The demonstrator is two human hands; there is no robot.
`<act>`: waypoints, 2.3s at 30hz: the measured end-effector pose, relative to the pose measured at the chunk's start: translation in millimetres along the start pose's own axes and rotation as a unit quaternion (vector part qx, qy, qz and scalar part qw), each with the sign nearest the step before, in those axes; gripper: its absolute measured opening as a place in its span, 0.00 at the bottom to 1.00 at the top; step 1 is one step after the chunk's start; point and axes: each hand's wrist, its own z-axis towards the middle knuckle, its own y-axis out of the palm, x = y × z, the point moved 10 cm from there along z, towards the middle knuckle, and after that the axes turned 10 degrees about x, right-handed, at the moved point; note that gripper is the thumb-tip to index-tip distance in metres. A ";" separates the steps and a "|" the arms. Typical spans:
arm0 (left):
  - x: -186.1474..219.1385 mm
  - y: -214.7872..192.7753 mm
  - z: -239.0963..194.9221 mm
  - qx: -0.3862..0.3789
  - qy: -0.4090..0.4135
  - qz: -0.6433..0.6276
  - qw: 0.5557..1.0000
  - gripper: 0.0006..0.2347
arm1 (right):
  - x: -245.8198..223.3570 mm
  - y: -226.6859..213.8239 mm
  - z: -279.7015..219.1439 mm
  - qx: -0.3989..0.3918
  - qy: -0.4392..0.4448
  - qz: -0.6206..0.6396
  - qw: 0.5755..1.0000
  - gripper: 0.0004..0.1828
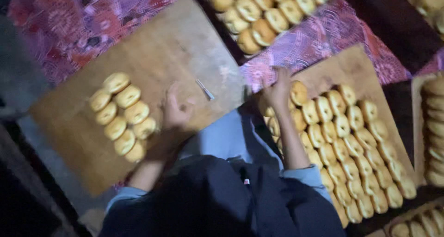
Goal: The person sits on the floor and uses a metal rod to poke holes in round baked buns, then places them on a wooden board. The person repeats this process for multiple buns and arranges them in rows.
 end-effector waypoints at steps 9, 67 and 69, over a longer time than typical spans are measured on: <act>-169.3 -159.1 106.6 -0.243 -0.021 0.373 0.895 0.42 | -283.0 246.4 -219.6 -0.349 -0.127 0.235 0.898 0.56; 176.1 368.0 4.5 -0.239 0.145 -0.061 0.958 0.35 | 273.0 -88.0 111.2 -0.195 0.299 0.026 0.934 0.33; 153.5 293.0 8.6 -0.184 0.128 -0.080 0.971 0.33 | 256.5 -78.5 127.8 -0.212 0.205 -0.097 0.951 0.34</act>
